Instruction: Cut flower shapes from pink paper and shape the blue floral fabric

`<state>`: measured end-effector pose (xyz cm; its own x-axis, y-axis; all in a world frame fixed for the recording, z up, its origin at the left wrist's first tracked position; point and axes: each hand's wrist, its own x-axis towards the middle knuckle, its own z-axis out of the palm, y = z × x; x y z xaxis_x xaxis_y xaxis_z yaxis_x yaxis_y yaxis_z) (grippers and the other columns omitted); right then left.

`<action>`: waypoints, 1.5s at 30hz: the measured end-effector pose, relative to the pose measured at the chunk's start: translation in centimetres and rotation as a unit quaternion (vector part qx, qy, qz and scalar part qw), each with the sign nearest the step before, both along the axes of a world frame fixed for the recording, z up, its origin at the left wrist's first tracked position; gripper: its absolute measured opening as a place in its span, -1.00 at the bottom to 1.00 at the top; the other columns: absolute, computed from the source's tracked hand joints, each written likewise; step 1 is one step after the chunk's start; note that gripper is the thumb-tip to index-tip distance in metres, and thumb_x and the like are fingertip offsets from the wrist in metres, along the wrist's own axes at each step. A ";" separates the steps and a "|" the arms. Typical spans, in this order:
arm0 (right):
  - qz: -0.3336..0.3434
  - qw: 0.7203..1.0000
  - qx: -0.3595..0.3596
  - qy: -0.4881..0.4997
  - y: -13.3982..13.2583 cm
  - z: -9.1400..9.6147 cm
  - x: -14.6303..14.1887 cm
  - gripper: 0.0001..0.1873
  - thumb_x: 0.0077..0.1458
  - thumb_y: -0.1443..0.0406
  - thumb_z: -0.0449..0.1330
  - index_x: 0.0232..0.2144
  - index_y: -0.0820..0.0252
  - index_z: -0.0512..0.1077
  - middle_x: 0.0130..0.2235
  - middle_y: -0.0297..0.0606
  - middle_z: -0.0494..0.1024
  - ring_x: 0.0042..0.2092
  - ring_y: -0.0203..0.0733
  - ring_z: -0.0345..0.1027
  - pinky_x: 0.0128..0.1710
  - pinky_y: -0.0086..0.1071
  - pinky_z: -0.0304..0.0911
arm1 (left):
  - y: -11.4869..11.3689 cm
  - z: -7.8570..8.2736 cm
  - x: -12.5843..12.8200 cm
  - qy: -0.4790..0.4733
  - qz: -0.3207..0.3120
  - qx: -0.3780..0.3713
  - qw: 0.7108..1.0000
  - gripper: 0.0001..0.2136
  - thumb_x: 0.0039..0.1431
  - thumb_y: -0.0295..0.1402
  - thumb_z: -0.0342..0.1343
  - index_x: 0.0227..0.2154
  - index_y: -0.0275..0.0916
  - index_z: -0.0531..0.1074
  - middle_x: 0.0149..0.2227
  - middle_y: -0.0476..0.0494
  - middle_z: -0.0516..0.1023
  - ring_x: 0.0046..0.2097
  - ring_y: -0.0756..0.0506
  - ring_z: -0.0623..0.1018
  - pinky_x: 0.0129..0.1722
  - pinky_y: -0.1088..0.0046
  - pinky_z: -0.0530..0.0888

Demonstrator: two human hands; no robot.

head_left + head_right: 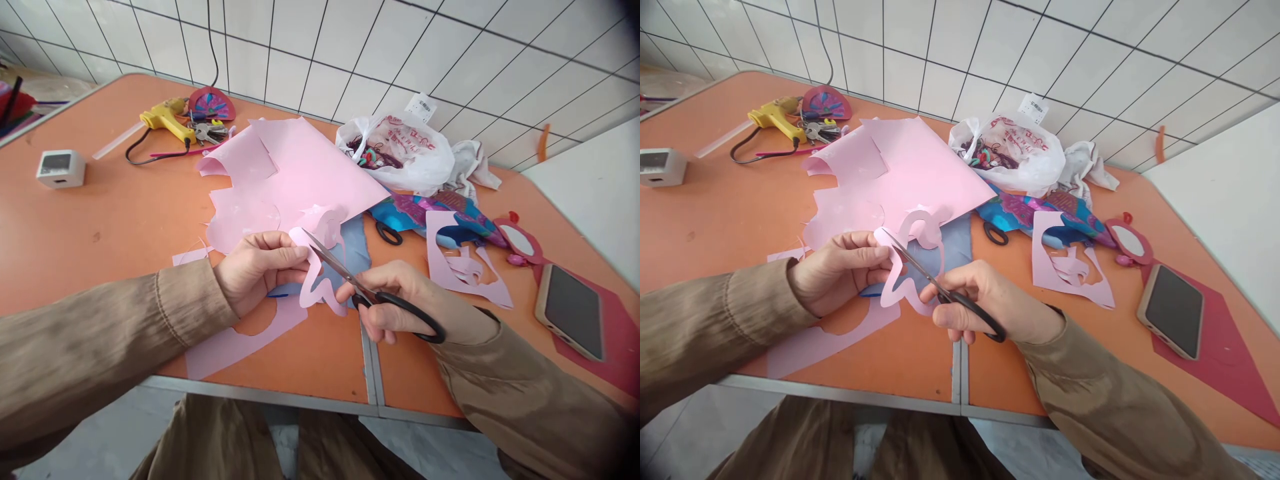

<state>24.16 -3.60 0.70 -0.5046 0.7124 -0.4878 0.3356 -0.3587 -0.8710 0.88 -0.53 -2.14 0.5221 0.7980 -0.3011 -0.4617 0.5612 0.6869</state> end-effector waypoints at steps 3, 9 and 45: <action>0.004 1.000 -0.001 -0.003 0.2 -0.4 0.1 -0.32 -0.18 -0.10 0.45 -0.19 0.32 0.50 -0.61 -0.37 0.46 -0.60 -0.32 0.36 -0.64 -0.48 0.30 | -0.1 -0.2 0.0 -0.003 -0.004 -0.007 1.000 -0.77 -0.11 -0.46 0.46 -0.58 -0.37 0.47 -0.50 -0.11 0.60 -0.44 0.01 0.60 -0.33 0.52 0.56; -0.002 1.000 0.004 -0.010 -0.1 0.3 -0.2 -0.37 -0.16 -0.06 0.45 -0.23 0.34 0.49 -0.61 -0.38 0.42 -0.56 -0.29 0.39 -0.64 -0.50 0.28 | 0.0 -0.3 -0.1 0.004 -0.017 -0.011 1.000 -0.81 -0.06 -0.48 0.43 -0.57 -0.38 0.50 -0.49 -0.12 0.60 -0.44 0.01 0.60 -0.32 0.51 0.54; 0.029 0.992 0.020 -0.120 0.3 0.2 -0.3 -0.34 -0.16 -0.15 0.34 -0.21 0.28 0.49 -0.65 -0.41 0.37 -0.62 -0.34 0.28 -0.66 -0.51 0.18 | 0.3 -0.5 -0.2 -0.009 -0.037 0.007 0.999 -0.82 -0.01 -0.47 0.38 -0.56 -0.40 0.48 -0.46 -0.20 0.63 -0.43 -0.01 0.62 -0.32 0.52 0.55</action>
<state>23.83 -3.33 0.89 -0.4188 0.7068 -0.5701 0.5542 -0.2984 -0.7770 0.72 -0.19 -2.62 0.5855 0.7604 -0.2812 -0.4305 0.5855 0.6869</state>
